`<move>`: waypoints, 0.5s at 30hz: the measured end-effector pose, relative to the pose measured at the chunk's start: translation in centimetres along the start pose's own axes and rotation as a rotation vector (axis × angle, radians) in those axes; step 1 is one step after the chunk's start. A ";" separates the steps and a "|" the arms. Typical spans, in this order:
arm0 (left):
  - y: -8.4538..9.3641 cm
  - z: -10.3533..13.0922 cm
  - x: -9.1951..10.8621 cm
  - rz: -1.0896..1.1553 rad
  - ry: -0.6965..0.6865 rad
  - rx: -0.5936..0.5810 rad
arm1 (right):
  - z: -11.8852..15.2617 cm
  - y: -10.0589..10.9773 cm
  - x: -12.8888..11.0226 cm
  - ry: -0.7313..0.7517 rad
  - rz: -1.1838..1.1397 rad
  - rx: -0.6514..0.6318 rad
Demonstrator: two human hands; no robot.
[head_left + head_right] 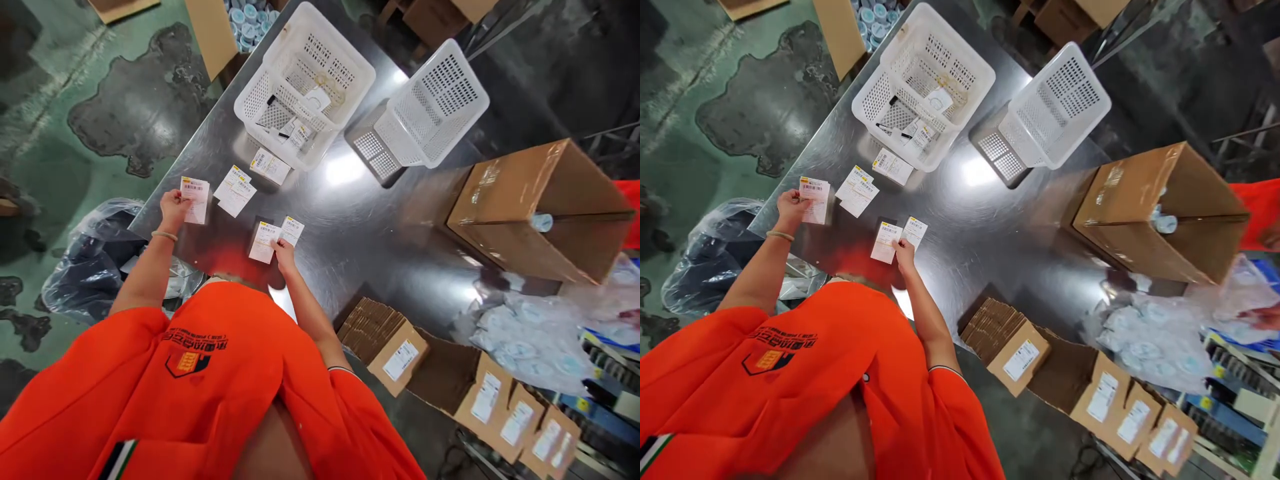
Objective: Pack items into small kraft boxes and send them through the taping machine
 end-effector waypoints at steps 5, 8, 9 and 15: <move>-0.6 1.5 0.7 -0.244 0.065 0.158 | 0.1 -1.2 0.2 0.031 0.018 -0.042; -3.5 1.7 3.3 -0.179 -0.050 0.104 | 0.2 -1.3 0.4 0.036 0.039 -0.037; -4.6 1.6 4.2 -0.136 -0.096 0.040 | 0.2 -1.3 0.5 0.035 0.043 -0.036; -9.9 0.7 8.4 -0.221 -0.204 -0.177 | 0.1 -1.5 0.7 0.026 0.031 -0.034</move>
Point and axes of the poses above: each hand's wrist, its own z-axis away from the middle knuckle, its own y-axis out of the back of the hand, x = y × z, the point moved 1 cm from there along -z, towards the middle knuckle, and after that the axes turned 8 degrees about -y, right-handed, at the moved point
